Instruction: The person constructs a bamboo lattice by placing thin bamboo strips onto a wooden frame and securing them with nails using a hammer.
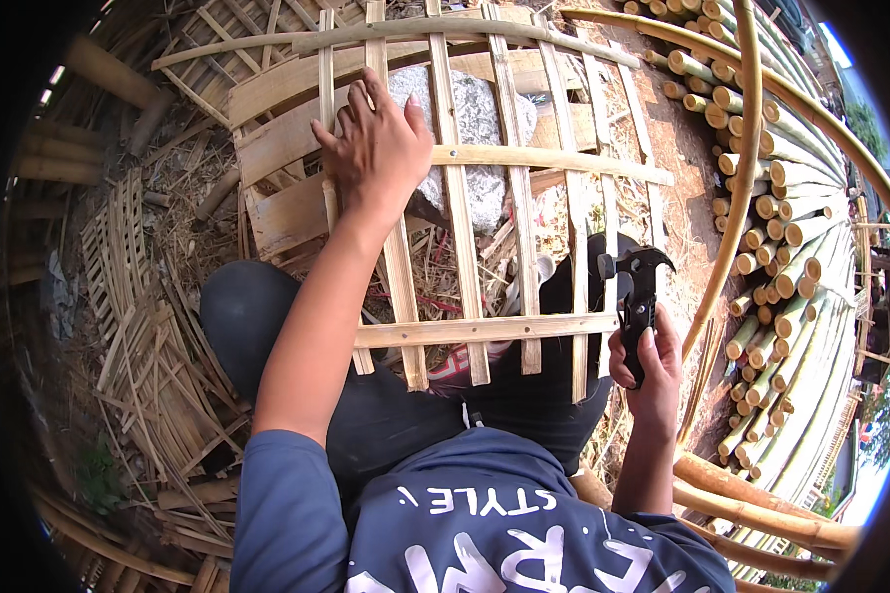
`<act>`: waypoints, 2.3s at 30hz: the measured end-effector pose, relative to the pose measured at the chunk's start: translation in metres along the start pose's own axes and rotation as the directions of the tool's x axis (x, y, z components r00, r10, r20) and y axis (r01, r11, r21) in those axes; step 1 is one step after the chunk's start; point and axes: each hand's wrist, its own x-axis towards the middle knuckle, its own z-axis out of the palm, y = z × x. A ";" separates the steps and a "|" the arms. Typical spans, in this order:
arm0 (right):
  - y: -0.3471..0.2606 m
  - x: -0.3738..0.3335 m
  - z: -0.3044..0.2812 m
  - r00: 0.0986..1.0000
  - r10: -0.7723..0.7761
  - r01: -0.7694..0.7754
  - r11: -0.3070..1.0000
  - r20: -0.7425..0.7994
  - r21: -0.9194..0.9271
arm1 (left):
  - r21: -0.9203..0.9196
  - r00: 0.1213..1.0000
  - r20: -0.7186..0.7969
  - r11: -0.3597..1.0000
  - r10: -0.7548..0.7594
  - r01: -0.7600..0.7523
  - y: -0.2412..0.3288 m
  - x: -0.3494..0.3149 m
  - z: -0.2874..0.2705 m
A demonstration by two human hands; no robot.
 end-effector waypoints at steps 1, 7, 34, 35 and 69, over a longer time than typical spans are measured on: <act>-0.002 -0.014 -0.012 1.000 -0.005 0.005 0.999 -0.007 0.035 | -0.017 1.000 0.024 1.000 -0.006 0.007 0.008 -0.002 -0.009; -0.015 -0.067 -0.077 0.999 -0.018 0.013 0.984 0.028 0.179 | 0.024 0.993 0.030 0.993 0.113 -0.113 0.043 -0.013 -0.056; 0.154 -0.103 -0.152 0.662 -0.220 -0.619 0.378 0.716 0.688 | -0.943 0.954 0.280 -0.219 -0.111 0.251 -0.110 0.031 -0.117; 0.154 -0.102 -0.135 0.682 -0.260 -0.580 0.378 0.684 0.722 | -0.933 0.953 0.294 -0.240 -0.077 0.268 -0.115 0.030 -0.113; 0.238 -0.094 -0.048 0.522 -0.401 -0.663 0.365 0.753 0.654 | -0.659 0.831 0.041 -0.610 0.555 0.440 -0.182 -0.013 -0.125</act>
